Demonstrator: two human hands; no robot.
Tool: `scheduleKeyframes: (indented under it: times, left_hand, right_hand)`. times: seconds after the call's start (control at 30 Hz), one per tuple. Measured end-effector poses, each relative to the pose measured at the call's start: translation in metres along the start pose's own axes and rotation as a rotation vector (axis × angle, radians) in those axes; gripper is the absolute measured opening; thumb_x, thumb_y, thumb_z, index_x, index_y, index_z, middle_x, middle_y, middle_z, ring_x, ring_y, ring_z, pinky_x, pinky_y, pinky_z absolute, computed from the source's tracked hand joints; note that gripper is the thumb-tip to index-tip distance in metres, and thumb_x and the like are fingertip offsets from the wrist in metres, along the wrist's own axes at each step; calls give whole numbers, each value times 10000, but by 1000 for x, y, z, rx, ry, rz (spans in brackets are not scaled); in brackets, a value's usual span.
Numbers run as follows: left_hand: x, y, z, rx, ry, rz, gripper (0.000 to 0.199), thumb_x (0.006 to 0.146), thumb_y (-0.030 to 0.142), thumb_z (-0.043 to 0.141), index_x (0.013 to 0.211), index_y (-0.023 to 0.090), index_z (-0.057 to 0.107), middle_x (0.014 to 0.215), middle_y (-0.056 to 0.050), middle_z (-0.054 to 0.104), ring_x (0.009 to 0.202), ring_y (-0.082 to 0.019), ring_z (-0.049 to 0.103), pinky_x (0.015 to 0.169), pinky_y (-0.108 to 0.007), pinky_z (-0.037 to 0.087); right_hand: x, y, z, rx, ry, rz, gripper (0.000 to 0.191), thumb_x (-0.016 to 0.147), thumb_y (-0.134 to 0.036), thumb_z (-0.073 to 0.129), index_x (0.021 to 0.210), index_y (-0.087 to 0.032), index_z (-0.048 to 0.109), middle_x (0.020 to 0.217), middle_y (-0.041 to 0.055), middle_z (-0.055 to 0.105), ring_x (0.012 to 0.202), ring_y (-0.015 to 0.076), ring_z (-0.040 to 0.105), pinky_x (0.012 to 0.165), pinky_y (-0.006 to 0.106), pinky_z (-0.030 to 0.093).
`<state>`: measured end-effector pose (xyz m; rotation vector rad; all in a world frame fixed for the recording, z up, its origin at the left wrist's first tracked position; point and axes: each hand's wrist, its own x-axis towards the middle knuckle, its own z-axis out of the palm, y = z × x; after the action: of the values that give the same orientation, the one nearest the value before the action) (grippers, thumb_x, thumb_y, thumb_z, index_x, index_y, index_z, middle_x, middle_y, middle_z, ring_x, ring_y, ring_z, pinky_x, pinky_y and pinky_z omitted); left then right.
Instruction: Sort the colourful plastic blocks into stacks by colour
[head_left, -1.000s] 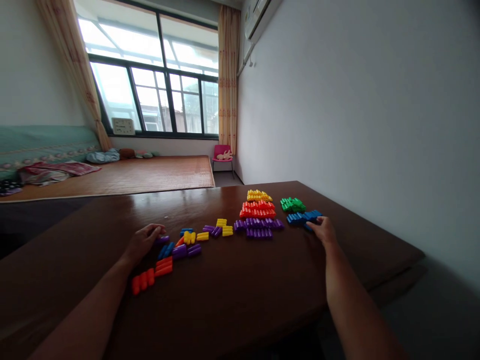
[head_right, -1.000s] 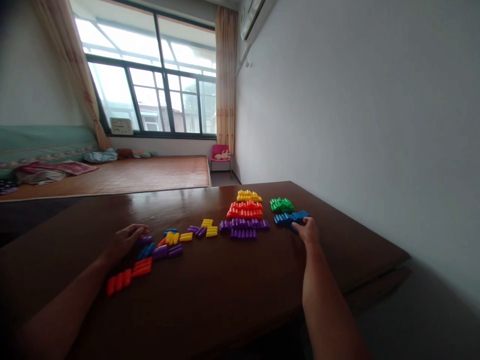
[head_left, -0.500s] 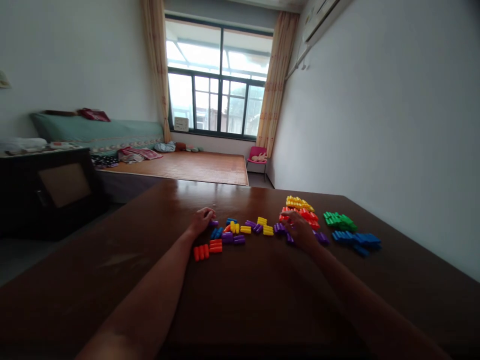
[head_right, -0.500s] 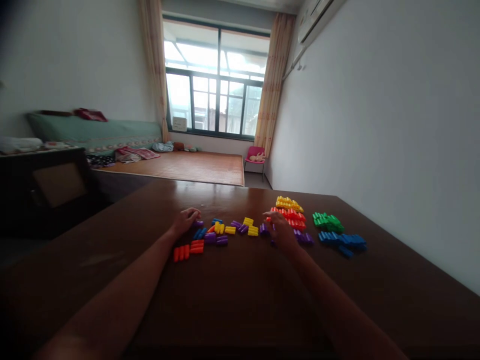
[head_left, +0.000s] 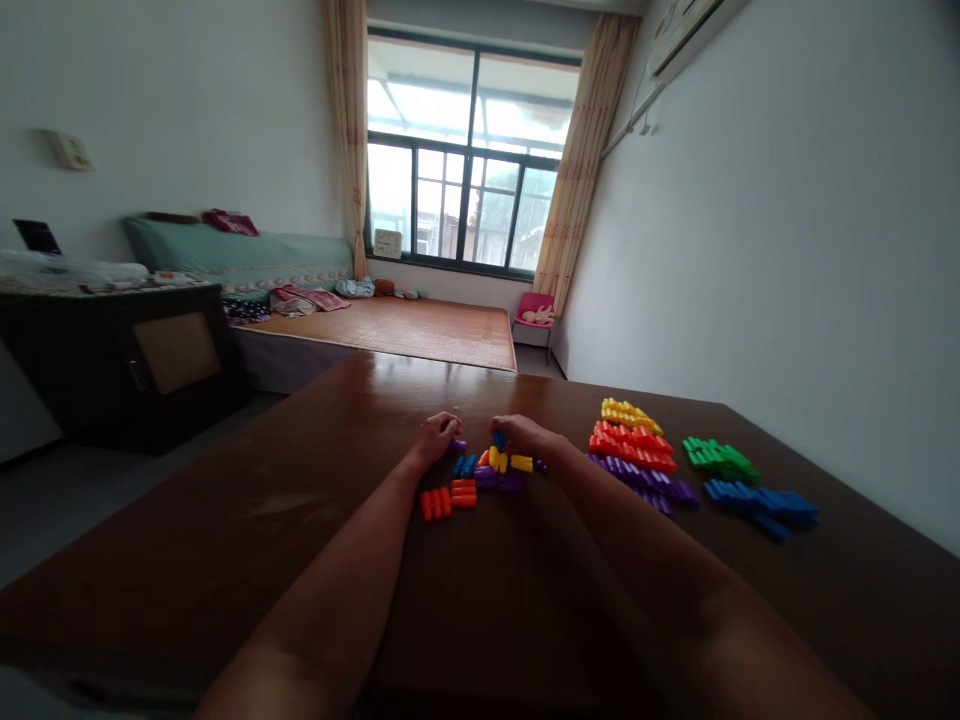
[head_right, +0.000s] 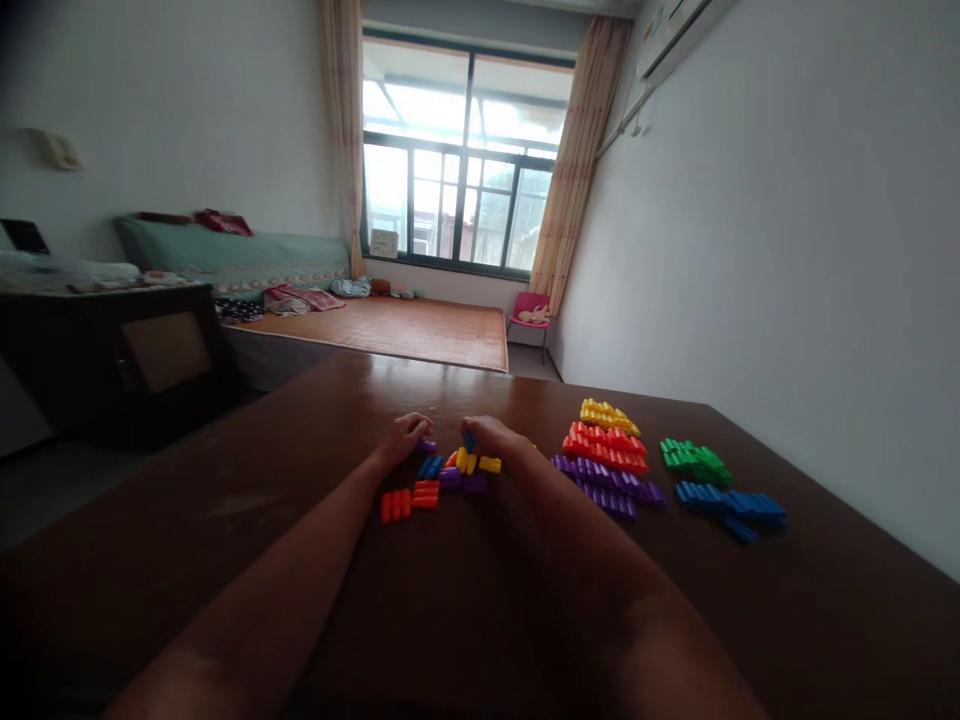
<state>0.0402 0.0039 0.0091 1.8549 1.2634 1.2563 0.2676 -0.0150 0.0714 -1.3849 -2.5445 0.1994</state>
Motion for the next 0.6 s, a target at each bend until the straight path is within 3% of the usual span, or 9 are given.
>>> scheduleKeyframes:
  times: [0.1,0.17,0.23,0.33,0.47,0.53,0.6]
  left_hand:
    - [-1,3,-2,11,4,10,292,781,383,501,819,147,669,732,-58,715,621,-172,633,606,-280,481]
    - [-1,4,-2,21,1,26,297,780,391,504,815,149,673,733,-58,716,632,-176,636,605,-280,479]
    - [-1,4,-3,14,-9,27,316,781,412,502,823,150,673,737,-58,716,637,-179,641,609,-282,482]
    - [2,2,-4,9,-30,8,360,775,462,502,847,150,665,751,-62,721,644,-190,648,620,-297,493]
    - [6,2,-7,55,-43,4,417,751,531,506,869,162,661,767,-56,730,662,-208,659,641,-316,505]
    - [7,5,-9,92,-47,5,438,746,551,496,877,165,658,780,-55,735,679,-214,666,654,-319,511]
    - [6,9,-11,120,-55,0,452,742,561,486,883,167,657,792,-54,739,693,-219,674,665,-319,516]
  right_hand:
    - [-24,7,-15,11,167,136,231,677,-191,736,898,-215,674,850,29,706,761,190,638,672,268,456]
    - [-51,16,-25,109,268,184,165,737,-300,703,866,-207,657,805,24,700,722,172,630,667,272,463]
    - [-88,33,-31,271,380,230,216,782,-394,650,874,-199,648,795,23,700,715,161,633,670,271,483]
    - [-155,74,-39,469,596,372,347,769,-488,628,923,-177,635,843,51,705,760,180,655,689,296,523]
    - [-265,145,-47,650,1042,691,456,665,-512,678,959,-173,596,840,71,701,734,199,677,668,321,562]
    - [-321,174,-50,617,1242,882,414,638,-493,674,893,-178,584,767,67,691,680,197,676,632,314,566]
    - [-370,196,-49,438,1311,1073,348,640,-481,652,798,-179,583,664,70,669,608,206,663,571,315,554]
